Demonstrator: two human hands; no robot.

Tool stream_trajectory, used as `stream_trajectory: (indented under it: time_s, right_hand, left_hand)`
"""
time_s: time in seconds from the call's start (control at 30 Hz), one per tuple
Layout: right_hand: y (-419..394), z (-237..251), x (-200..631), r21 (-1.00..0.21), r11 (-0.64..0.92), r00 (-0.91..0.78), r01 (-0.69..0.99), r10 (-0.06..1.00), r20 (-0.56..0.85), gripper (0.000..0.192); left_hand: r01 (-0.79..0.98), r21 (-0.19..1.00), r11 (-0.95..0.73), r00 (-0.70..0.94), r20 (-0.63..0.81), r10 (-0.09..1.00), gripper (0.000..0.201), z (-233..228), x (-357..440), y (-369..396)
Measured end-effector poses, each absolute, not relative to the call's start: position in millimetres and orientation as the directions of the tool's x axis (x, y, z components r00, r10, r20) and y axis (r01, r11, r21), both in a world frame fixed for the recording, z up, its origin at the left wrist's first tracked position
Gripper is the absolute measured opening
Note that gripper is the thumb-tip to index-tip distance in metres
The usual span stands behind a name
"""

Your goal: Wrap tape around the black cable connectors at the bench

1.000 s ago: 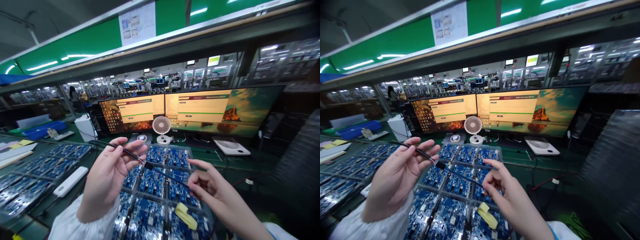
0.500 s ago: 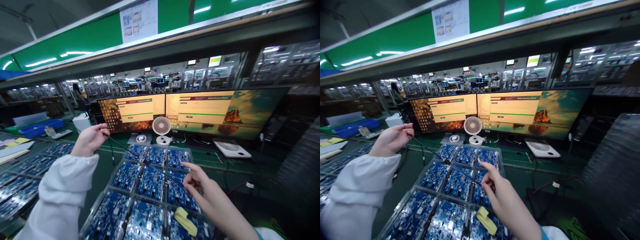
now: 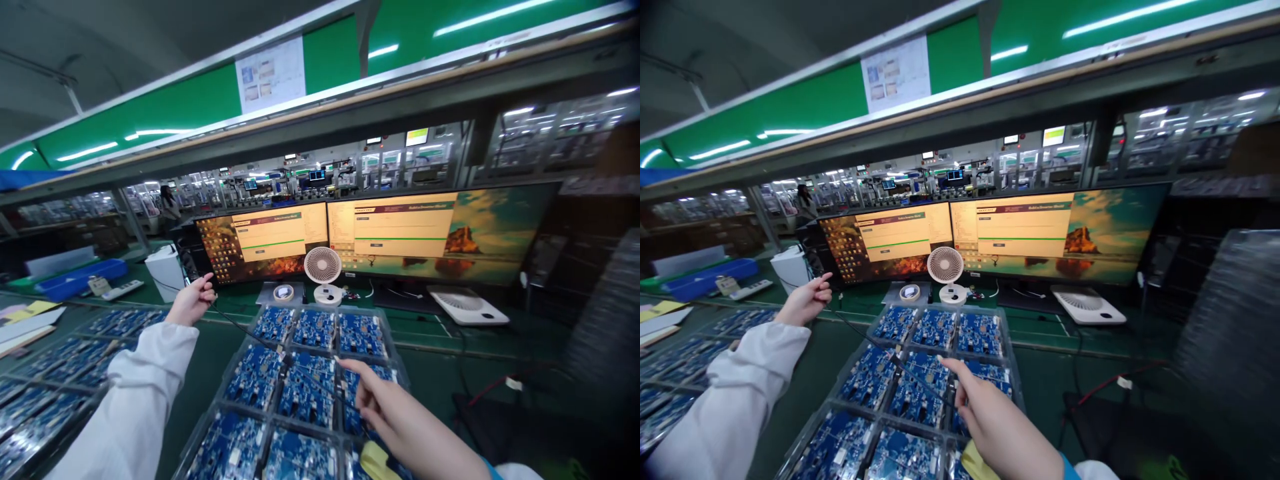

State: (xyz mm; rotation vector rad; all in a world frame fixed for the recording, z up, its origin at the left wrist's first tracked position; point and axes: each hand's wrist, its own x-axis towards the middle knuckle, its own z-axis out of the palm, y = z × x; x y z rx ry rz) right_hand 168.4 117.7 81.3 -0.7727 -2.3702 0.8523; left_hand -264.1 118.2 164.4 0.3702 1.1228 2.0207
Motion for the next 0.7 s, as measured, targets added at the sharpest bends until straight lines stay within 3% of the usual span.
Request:
stream_trajectory:
  time_s: [0.33,0.57,0.7]
  right_hand:
    - [118.6,74.1,165.2,-0.632,0.653,-0.748,0.416,0.641,0.17,0.066]
    - [117.2,66.8,164.1,-0.561,0.669,-0.762,0.487,0.64,0.102,0.064]
    - [110.7,79.1,164.3,-0.559,0.659,-0.778,0.504,0.628,0.039,0.06]
  left_hand:
    - [-0.452,0.862,-0.229,-0.606,-0.108,0.789,0.02,112.5,-274.5,114.4]
    - [-0.421,0.897,0.134,-0.605,-0.388,0.695,0.027,34.4,-270.1,104.3]
    - [-0.358,0.882,0.306,-0.612,-0.469,0.637,0.028,20.3,-277.2,113.5]
